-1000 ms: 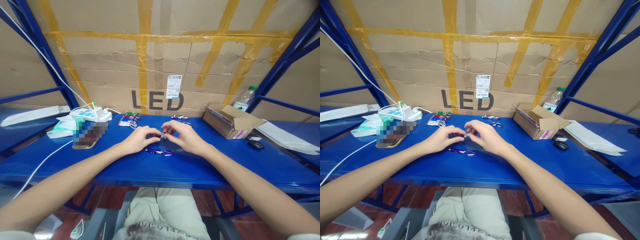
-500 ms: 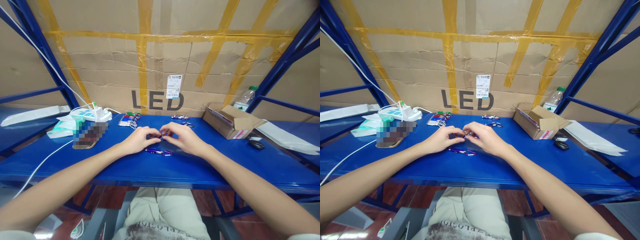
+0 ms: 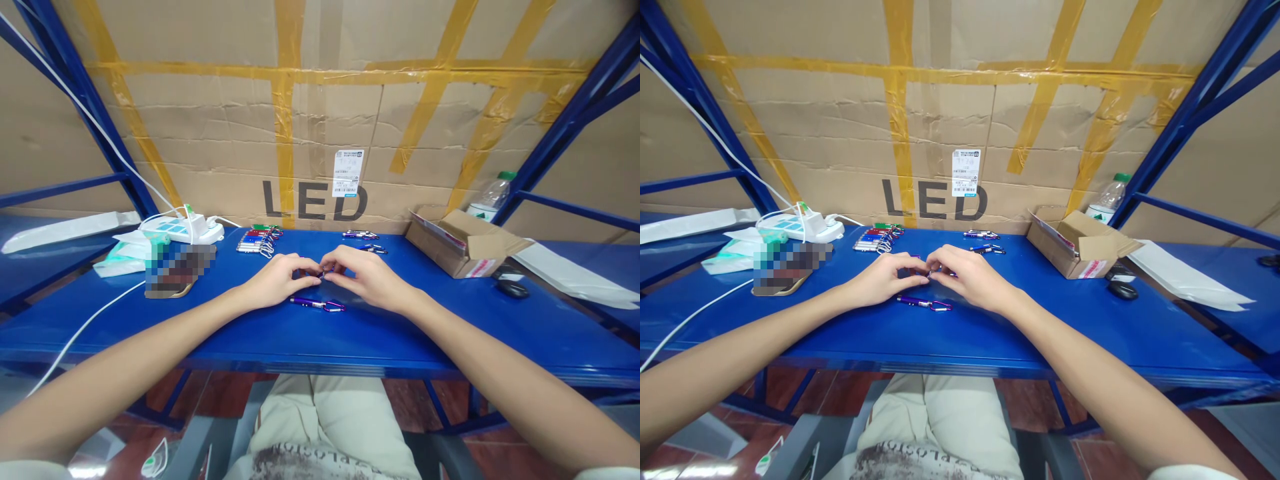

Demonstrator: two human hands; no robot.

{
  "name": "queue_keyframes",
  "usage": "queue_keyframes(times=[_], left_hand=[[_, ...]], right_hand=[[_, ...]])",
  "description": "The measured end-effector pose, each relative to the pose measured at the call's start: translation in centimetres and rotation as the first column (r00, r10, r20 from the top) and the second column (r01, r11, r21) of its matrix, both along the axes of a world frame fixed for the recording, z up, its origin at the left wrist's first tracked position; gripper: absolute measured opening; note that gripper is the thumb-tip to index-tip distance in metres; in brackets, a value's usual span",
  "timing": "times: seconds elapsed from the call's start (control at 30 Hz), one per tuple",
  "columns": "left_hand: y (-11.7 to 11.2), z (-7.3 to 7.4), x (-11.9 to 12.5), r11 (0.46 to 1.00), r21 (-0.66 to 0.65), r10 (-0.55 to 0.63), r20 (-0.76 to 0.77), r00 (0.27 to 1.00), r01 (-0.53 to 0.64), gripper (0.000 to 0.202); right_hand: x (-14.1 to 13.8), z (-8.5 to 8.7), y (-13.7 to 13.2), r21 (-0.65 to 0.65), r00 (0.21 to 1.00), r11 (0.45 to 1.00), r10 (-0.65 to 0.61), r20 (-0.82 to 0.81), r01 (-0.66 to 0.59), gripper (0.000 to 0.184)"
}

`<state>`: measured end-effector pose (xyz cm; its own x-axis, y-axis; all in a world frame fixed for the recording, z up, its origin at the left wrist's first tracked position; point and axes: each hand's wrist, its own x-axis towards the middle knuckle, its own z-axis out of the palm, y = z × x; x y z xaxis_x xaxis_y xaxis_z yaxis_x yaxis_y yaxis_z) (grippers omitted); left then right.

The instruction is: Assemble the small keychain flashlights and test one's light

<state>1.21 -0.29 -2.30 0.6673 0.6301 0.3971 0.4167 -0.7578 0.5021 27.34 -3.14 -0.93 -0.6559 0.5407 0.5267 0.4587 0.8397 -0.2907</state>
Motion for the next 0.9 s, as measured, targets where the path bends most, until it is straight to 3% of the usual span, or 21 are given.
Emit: queue_keyframes(times=[0.4, 0.6, 0.73, 0.9], left_hand=[[0.2, 0.2, -0.2, 0.999, 0.023, 0.047, -0.002, 0.999, -0.047, 0.027], [0.5, 0.2, -0.2, 0.989, 0.032, 0.148, -0.022, 0.989, -0.147, 0.026], [0.5, 0.2, -0.2, 0.986, 0.036, 0.165, -0.028, 0.986, -0.164, 0.025], [0.5, 0.2, -0.1, 0.987, 0.041, 0.154, -0.035, 0.987, -0.153, 0.025]], right_hand=[[0.4, 0.2, 0.5, 0.059, 0.998, 0.997, -0.058, 0.011, 0.057, 0.012], [1.1, -0.4, 1.4, 0.086, 0.965, 0.984, -0.168, 0.199, 0.154, 0.019], [1.1, -0.7, 1.5, 0.071, 0.944, 0.990, -0.138, 0.300, 0.122, 0.018], [0.8, -0.7, 1.3, 0.015, 0.955, 0.998, -0.061, 0.289, 0.059, 0.012]])
